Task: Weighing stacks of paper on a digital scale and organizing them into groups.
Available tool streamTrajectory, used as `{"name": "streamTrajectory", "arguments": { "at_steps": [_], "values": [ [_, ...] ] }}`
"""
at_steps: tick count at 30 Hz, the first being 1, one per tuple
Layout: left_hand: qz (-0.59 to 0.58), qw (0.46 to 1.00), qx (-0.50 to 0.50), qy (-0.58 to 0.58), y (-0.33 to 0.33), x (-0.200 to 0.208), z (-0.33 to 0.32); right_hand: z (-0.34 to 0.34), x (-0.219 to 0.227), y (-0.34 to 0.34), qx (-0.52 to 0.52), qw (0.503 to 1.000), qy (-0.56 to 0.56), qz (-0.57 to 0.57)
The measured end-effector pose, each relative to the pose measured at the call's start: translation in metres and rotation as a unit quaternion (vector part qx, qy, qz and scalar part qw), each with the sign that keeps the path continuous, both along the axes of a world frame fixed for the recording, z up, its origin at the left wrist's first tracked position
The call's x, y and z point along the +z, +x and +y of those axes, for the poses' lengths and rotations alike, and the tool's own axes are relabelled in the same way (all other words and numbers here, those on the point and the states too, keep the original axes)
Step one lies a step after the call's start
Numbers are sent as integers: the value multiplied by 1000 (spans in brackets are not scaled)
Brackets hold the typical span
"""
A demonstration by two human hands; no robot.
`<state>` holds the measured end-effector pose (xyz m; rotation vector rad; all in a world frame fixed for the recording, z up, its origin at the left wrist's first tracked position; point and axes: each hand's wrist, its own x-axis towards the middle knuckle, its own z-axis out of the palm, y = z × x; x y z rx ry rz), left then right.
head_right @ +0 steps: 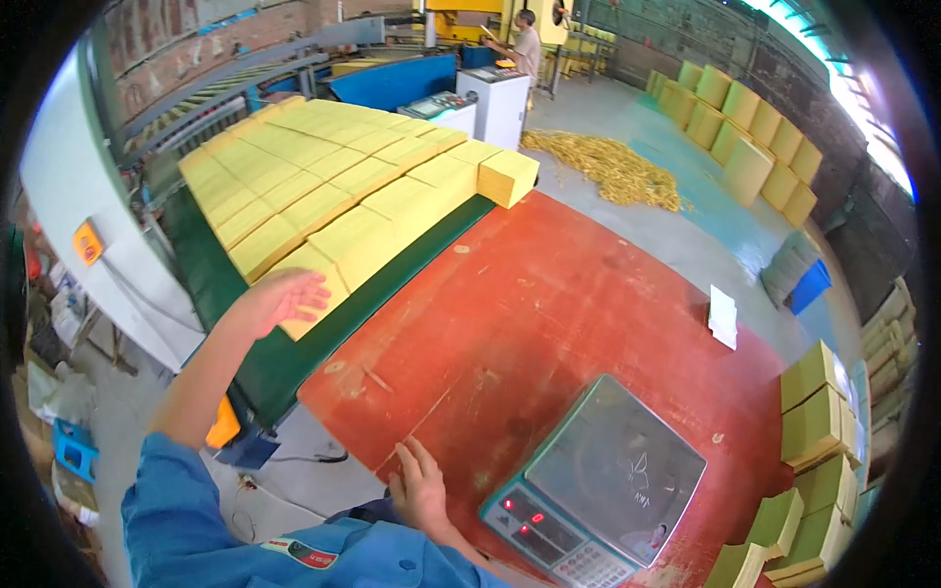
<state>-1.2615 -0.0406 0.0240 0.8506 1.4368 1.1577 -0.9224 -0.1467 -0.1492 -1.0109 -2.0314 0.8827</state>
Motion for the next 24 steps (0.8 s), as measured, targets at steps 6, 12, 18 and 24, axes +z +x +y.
{"name": "streamTrajectory", "arguments": {
  "at_steps": [6,12,18,24],
  "values": [
    [76,986,-145,31,-5,-18,247,29,-5,-38,-112,988,16,-106],
    [352,920,-115,130,25,-50,471,32,-15,-52,-156,967,24,-201],
    [630,760,-36,157,75,-72,596,31,-18,-60,-180,940,33,-288],
    [642,743,-76,173,85,-109,672,52,6,-61,-189,923,-223,-251]
  ]
}}
